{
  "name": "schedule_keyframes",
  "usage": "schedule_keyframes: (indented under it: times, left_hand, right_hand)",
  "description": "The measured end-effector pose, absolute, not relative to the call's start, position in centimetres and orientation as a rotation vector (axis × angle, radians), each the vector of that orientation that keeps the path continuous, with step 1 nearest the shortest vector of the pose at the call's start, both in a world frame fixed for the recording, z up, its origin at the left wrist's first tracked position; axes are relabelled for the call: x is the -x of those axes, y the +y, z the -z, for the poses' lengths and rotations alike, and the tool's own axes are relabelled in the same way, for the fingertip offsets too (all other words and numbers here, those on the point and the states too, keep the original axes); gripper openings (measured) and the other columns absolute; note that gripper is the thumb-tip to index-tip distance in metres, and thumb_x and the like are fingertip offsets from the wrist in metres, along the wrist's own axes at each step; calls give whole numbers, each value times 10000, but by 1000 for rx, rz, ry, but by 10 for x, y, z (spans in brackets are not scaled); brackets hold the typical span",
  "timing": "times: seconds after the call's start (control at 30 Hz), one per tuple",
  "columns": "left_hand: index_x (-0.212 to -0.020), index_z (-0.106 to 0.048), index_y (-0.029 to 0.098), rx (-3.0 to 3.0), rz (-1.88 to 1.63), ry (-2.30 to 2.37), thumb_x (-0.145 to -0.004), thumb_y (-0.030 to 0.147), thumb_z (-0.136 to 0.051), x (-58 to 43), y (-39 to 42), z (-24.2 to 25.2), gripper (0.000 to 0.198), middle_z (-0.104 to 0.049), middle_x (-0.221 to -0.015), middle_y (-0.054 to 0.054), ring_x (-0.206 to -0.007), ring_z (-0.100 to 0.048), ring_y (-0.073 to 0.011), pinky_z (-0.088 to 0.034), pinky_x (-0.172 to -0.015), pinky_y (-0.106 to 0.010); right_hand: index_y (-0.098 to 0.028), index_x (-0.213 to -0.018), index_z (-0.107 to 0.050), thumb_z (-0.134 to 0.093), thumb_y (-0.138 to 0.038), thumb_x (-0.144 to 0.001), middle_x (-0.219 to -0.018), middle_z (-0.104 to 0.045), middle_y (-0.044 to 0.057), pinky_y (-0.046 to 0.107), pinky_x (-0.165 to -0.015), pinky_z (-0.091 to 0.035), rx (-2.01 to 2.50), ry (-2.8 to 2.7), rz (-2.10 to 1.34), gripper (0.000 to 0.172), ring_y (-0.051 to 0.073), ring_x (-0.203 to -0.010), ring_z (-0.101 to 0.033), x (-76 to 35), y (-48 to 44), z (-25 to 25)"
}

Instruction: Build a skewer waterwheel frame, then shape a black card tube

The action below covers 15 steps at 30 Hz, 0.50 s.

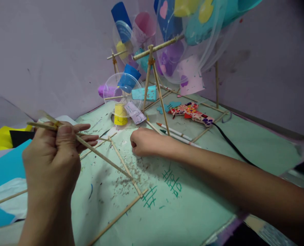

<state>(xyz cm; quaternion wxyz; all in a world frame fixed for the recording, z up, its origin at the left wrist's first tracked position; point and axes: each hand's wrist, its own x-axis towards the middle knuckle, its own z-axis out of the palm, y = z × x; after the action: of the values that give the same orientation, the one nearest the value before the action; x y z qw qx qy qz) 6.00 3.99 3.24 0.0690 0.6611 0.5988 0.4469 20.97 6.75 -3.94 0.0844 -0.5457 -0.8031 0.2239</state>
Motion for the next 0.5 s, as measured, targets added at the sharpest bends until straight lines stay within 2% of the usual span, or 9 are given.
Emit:
schedule_keyframes:
  times: [0.4, 0.5]
  left_hand:
    - [-862, -630, 111, -1973, -1329, 1857, -877, 284, -404, -66, 36, -36, 285, -703, -878, -49, -561, -653, -94, -538, -510, -193]
    - [-864, -622, 107, -1942, -1294, 1803, -863, 292, -429, -63, 38, -37, 267, -701, -851, -51, -541, -652, -106, -516, -459, -187]
  right_hand:
    - [-122, -811, -699, -541, -155, -636, -814, -696, 119, 252, -523, -385, 1655, -2383, -671, 237, 212, -738, -618, -206, 67, 38]
    - [-122, -821, -700, -549, -158, -633, -819, -696, 121, 248, -530, -388, 1666, -2380, -671, 244, 208, -740, -618, -206, 68, 40]
